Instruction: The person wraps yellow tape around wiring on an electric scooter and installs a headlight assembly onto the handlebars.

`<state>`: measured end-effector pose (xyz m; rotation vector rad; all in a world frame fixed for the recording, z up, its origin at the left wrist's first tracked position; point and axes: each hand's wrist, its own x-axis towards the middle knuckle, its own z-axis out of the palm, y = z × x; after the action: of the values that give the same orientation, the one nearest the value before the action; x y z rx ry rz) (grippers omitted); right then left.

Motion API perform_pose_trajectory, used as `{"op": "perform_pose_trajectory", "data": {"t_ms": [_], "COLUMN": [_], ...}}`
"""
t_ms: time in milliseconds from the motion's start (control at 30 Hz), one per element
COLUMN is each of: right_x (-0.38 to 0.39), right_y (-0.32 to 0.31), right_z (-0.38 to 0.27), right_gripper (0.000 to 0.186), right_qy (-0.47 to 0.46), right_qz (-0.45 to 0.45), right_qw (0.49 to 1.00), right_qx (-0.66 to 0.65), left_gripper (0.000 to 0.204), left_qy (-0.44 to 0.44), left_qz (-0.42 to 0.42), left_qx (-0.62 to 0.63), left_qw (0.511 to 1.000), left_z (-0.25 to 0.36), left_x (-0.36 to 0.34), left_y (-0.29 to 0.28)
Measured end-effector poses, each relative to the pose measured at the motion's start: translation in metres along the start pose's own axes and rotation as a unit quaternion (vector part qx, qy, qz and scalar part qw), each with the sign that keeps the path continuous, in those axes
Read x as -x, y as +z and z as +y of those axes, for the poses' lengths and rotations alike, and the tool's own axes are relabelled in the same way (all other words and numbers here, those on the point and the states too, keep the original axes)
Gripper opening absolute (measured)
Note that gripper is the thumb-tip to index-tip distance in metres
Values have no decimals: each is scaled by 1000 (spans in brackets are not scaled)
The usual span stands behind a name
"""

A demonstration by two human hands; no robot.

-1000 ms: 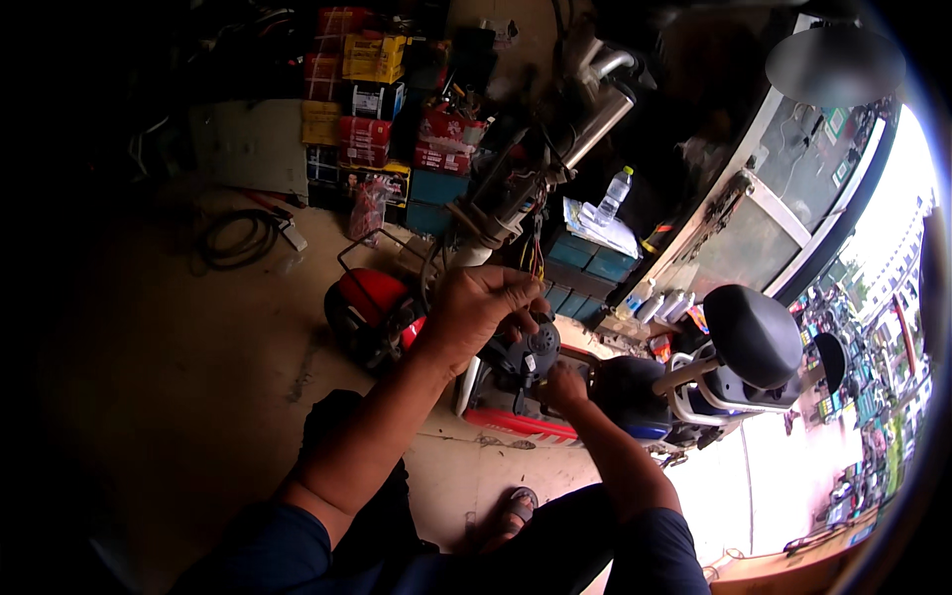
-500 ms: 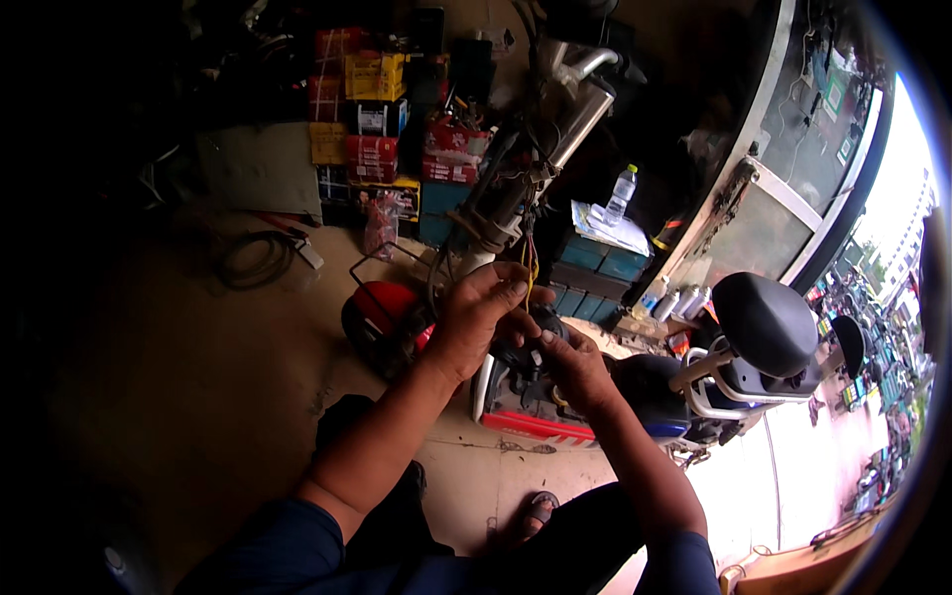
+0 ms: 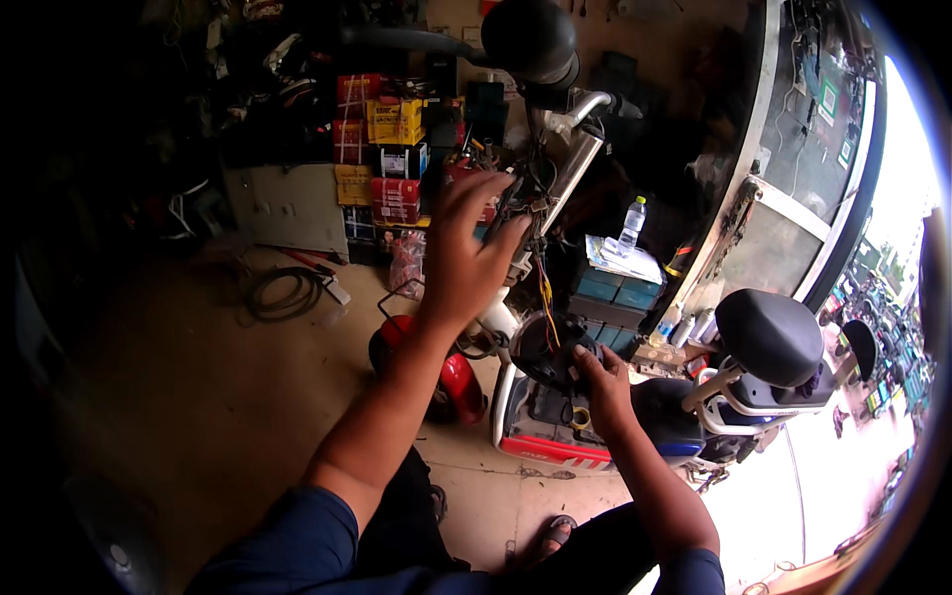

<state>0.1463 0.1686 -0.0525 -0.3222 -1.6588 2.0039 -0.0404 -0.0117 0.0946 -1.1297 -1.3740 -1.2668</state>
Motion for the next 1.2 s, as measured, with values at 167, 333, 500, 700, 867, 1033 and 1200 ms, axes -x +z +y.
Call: {"op": "perform_pose_trajectory", "data": {"t_ms": [167, 333, 500, 700, 867, 1033, 1200], "right_x": [8, 9, 14, 15, 16, 15, 11], "right_y": [3, -4, -13, -15, -15, -12, -9], "right_z": [-5, -8, -10, -13, -17, -18, -15], "right_gripper": [46, 38, 39, 38, 37, 35, 34], "right_qy": [9, -4, -5, -3, -2, -9, -10], "right_qz": [-7, 3, 1, 17, 26, 23, 24], "right_qw": [1000, 1000, 1000, 1000, 1000, 1000, 999], "right_qx": [1, -2, 3, 17, 17, 13, 28], "left_gripper": [20, 21, 20, 22, 23, 22, 23], "left_qy": [-169, -376, -426, -413, -415, -405, -417], "left_qz": [-162, -59, -33, 1, 24, 37, 65], "left_qx": [179, 421, 497, 526, 548, 568, 562], "left_qw": [956, 824, 755, 744, 726, 715, 712], "left_z": [-11, -27, -32, -36, -42, -44, -47], "left_x": [-35, -9, 13, 32, 50, 59, 64], "left_y": [18, 5, 5, 10, 9, 7, 6]}}
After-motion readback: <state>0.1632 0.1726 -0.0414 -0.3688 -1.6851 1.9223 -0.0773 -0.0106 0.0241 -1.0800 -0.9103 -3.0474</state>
